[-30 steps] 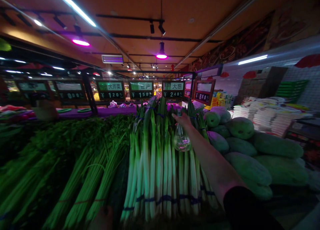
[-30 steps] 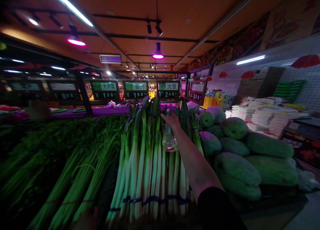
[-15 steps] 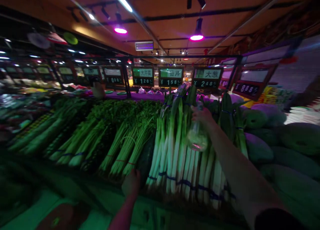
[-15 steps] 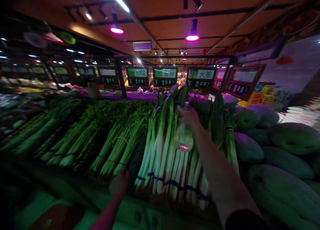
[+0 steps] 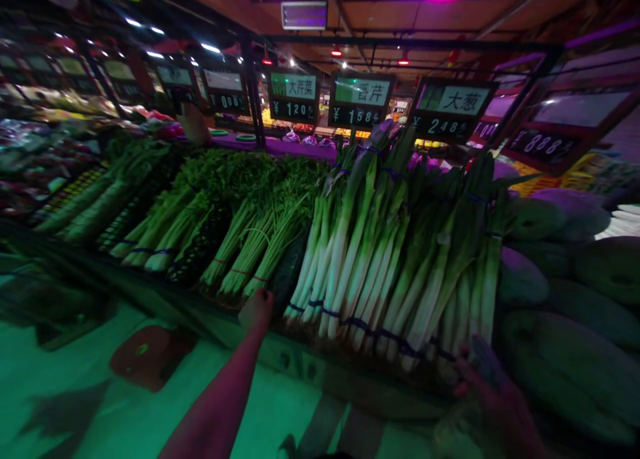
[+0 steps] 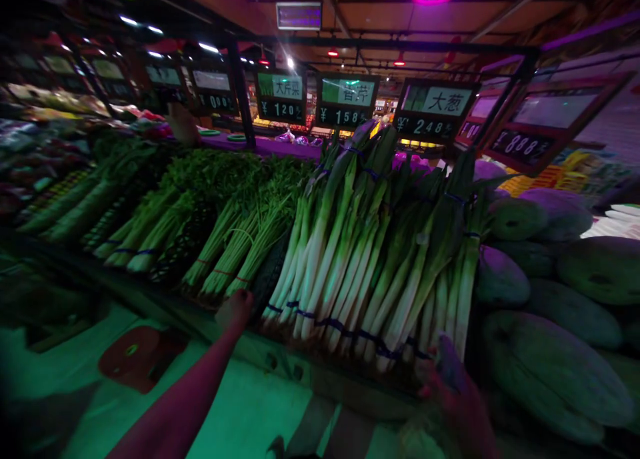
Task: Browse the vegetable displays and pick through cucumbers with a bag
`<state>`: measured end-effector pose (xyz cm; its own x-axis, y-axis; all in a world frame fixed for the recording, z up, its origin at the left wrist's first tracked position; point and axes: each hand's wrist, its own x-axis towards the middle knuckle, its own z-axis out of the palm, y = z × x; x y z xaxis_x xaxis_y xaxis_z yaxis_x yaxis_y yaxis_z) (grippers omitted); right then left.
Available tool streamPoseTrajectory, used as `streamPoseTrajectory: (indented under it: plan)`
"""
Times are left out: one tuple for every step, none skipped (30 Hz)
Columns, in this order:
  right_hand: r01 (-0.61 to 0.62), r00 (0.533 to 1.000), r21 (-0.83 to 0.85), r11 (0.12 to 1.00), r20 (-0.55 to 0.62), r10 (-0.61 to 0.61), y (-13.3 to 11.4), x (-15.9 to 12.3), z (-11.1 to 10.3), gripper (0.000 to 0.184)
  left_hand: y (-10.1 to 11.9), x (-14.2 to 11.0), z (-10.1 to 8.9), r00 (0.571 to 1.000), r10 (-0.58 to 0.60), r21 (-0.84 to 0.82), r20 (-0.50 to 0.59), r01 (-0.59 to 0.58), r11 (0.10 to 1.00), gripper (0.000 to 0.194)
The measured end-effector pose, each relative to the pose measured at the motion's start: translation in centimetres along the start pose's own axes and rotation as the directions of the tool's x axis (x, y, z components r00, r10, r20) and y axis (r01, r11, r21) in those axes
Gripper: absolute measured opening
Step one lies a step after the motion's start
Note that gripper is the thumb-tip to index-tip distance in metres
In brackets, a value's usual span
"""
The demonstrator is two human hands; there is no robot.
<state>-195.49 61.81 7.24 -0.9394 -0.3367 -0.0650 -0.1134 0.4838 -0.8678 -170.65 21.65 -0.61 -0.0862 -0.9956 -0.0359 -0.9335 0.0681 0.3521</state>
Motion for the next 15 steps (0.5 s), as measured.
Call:
streamPoseTrajectory:
  plan:
    - [-0.009, 0.999, -0.028, 1.0, 0.046, 0.01, 0.4, -1.2, 0.9, 0.064, 0.1, 0.0, 0.0, 1.0, -0.008, 0.008, 0.003, 0.008, 1.0, 0.047]
    - [-0.004, 0.994, -0.034, 0.999, 0.111, 0.008, 0.5, -2.2, 1.9, 0.062, 0.2, 0.0, -0.1, 1.0, -0.017, 0.017, 0.007, 0.017, 1.0, 0.046]
    - [0.007, 0.981, -0.027, 1.0, 0.194, -0.002, 0.3, -3.1, 3.1, 0.058, 0.3, 0.0, -0.1, 1.0, -0.028, 0.027, 0.012, 0.028, 0.999, 0.045]
    - [0.037, 0.957, -0.019, 0.999, 0.29, -0.03, -0.2, -4.0, 4.4, 0.053, 0.3, 0.1, -0.1, 0.999, -0.037, 0.038, 0.017, 0.037, 0.999, 0.045]
    - [0.098, 0.913, -0.007, 0.995, 0.398, -0.087, -1.0, -4.7, 5.7, 0.05, 0.4, 0.1, -0.2, 0.999, -0.045, 0.05, 0.022, 0.044, 0.998, 0.045]
    - [0.189, 0.855, 0.008, 0.982, 0.491, -0.168, -1.8, -5.4, 7.0, 0.047, 0.5, 0.1, -0.2, 0.998, -0.05, 0.063, 0.029, 0.048, 0.997, 0.046]
    - [0.264, 0.801, 0.013, 0.964, 0.555, -0.227, -2.7, -6.0, 8.3, 0.045, 0.5, 0.1, -0.2, 0.998, -0.052, 0.077, 0.038, 0.049, 0.996, 0.046]
    - [0.31, 0.75, 0.029, 0.95, 0.607, -0.263, -3.5, -6.4, 9.4, 0.047, 0.5, 0.1, -0.2, 0.998, -0.053, 0.09, 0.047, 0.048, 0.995, 0.046]
    - [0.337, 0.708, 0.046, 0.94, 0.646, -0.286, -4.2, -6.8, 10.4, 0.048, 0.5, 0.1, -0.2, 0.997, -0.05, 0.101, 0.057, 0.045, 0.994, 0.046]
    - [0.348, 0.68, 0.056, 0.936, 0.672, -0.293, -4.5, -7.0, 11.1, 0.049, 0.6, 0.2, -0.2, 0.997, -0.048, 0.111, 0.067, 0.041, 0.993, 0.046]
    - [0.346, 0.671, 0.064, 0.936, 0.681, -0.294, -4.5, -7.0, 11.6, 0.048, 0.6, 0.2, -0.2, 0.996, -0.048, 0.118, 0.076, 0.038, 0.992, 0.046]
    - [0.338, 0.678, 0.072, 0.939, 0.673, -0.295, -4.1, -6.8, 11.7, 0.045, 0.6, 0.3, -0.2, 0.996, -0.047, 0.123, 0.082, 0.037, 0.992, 0.046]
    - [0.321, 0.696, 0.086, 0.943, 0.653, -0.297, -3.4, -6.5, 11.4, 0.042, 0.6, 0.3, -0.2, 0.995, -0.048, 0.125, 0.084, 0.038, 0.991, 0.046]
    - [0.286, 0.727, 0.111, 0.952, 0.621, -0.291, -2.3, -6.1, 10.8, 0.039, 0.6, 0.4, -0.3, 0.995, -0.05, 0.124, 0.084, 0.04, 0.991, 0.046]
    - [0.238, 0.767, 0.139, 0.961, 0.58, -0.274, -0.9, -5.7, 9.9, 0.038, 0.6, 0.4, -0.3, 0.995, -0.053, 0.122, 0.081, 0.043, 0.992, 0.047]
